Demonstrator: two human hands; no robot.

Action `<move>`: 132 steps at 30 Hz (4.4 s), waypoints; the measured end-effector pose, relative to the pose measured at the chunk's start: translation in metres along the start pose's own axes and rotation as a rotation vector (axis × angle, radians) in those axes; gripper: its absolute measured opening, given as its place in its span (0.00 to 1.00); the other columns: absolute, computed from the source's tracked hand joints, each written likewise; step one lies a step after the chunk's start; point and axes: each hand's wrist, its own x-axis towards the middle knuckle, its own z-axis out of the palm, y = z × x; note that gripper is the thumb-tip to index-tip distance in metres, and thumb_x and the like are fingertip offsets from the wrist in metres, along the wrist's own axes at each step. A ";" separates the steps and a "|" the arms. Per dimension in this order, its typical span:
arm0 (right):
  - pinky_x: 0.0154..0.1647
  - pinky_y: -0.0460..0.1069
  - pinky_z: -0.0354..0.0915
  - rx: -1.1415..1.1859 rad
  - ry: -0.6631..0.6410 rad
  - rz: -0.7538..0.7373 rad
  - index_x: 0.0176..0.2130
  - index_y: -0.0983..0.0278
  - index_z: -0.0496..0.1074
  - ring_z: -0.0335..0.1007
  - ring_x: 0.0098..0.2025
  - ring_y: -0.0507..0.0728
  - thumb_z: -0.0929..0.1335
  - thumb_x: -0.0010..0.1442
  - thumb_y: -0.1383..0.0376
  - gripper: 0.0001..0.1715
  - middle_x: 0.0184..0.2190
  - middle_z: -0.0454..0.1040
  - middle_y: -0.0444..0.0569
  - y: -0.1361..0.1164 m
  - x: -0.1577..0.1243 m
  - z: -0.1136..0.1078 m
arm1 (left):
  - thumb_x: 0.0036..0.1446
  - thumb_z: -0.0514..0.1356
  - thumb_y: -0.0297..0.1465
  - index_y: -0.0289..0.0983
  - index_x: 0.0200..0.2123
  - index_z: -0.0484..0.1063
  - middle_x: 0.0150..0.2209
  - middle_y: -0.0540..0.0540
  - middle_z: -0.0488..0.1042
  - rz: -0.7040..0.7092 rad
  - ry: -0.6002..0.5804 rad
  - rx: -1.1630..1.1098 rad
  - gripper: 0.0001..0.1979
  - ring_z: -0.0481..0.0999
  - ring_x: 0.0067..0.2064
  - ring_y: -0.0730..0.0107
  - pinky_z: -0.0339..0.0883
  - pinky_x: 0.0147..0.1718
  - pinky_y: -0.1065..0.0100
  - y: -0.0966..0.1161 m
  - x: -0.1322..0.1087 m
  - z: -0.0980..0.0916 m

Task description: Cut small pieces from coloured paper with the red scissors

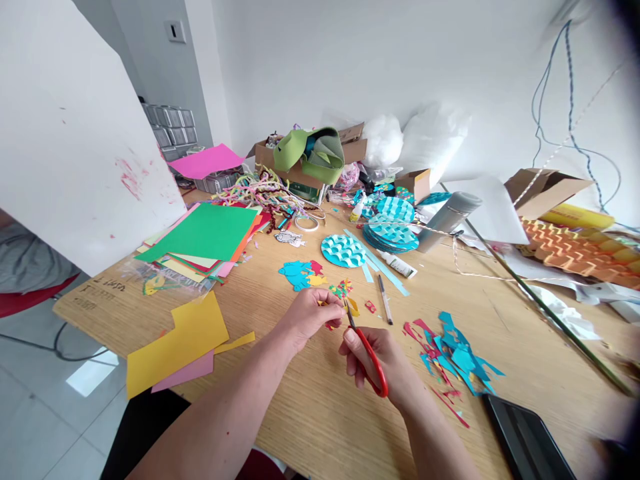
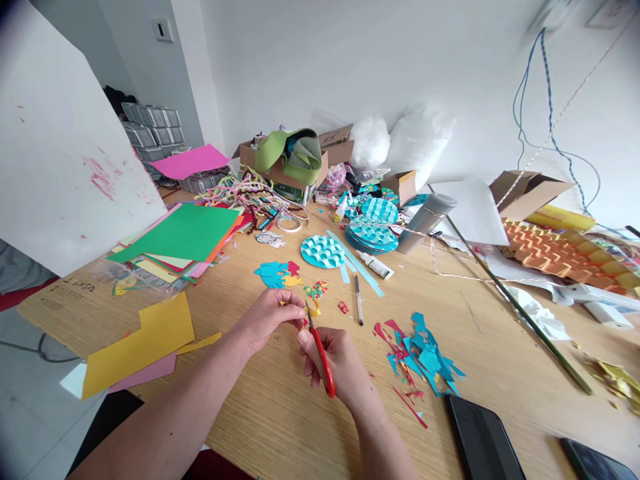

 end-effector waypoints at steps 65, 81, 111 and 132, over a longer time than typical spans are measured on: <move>0.12 0.41 0.54 0.022 0.047 0.011 0.25 0.67 0.68 0.63 0.12 0.48 0.68 0.53 0.42 0.29 0.13 0.69 0.42 0.000 0.002 0.004 | 0.37 0.65 0.32 0.32 0.20 0.70 0.18 0.50 0.69 -0.050 -0.021 -0.091 0.09 0.68 0.22 0.75 0.63 0.28 0.69 -0.005 0.001 -0.001; 0.11 0.41 0.51 -0.001 0.065 0.060 0.24 0.66 0.68 0.61 0.11 0.48 0.68 0.51 0.40 0.31 0.12 0.68 0.43 -0.007 0.000 0.004 | 0.38 0.65 0.33 0.34 0.19 0.67 0.19 0.51 0.69 -0.066 -0.036 -0.125 0.11 0.67 0.22 0.76 0.63 0.27 0.70 -0.003 0.000 0.000; 0.11 0.42 0.51 -0.015 0.070 0.049 0.23 0.65 0.67 0.62 0.11 0.49 0.68 0.52 0.42 0.29 0.11 0.68 0.42 -0.003 0.000 0.003 | 0.38 0.65 0.32 0.33 0.22 0.70 0.20 0.50 0.69 -0.028 -0.020 -0.079 0.09 0.68 0.23 0.75 0.63 0.28 0.70 -0.005 0.001 -0.001; 0.11 0.40 0.51 0.006 0.058 0.031 0.23 0.66 0.68 0.62 0.11 0.48 0.69 0.51 0.42 0.30 0.12 0.68 0.42 -0.004 0.000 0.004 | 0.37 0.65 0.31 0.33 0.21 0.70 0.20 0.50 0.70 -0.044 -0.026 -0.063 0.09 0.68 0.23 0.76 0.64 0.29 0.69 -0.004 0.001 -0.002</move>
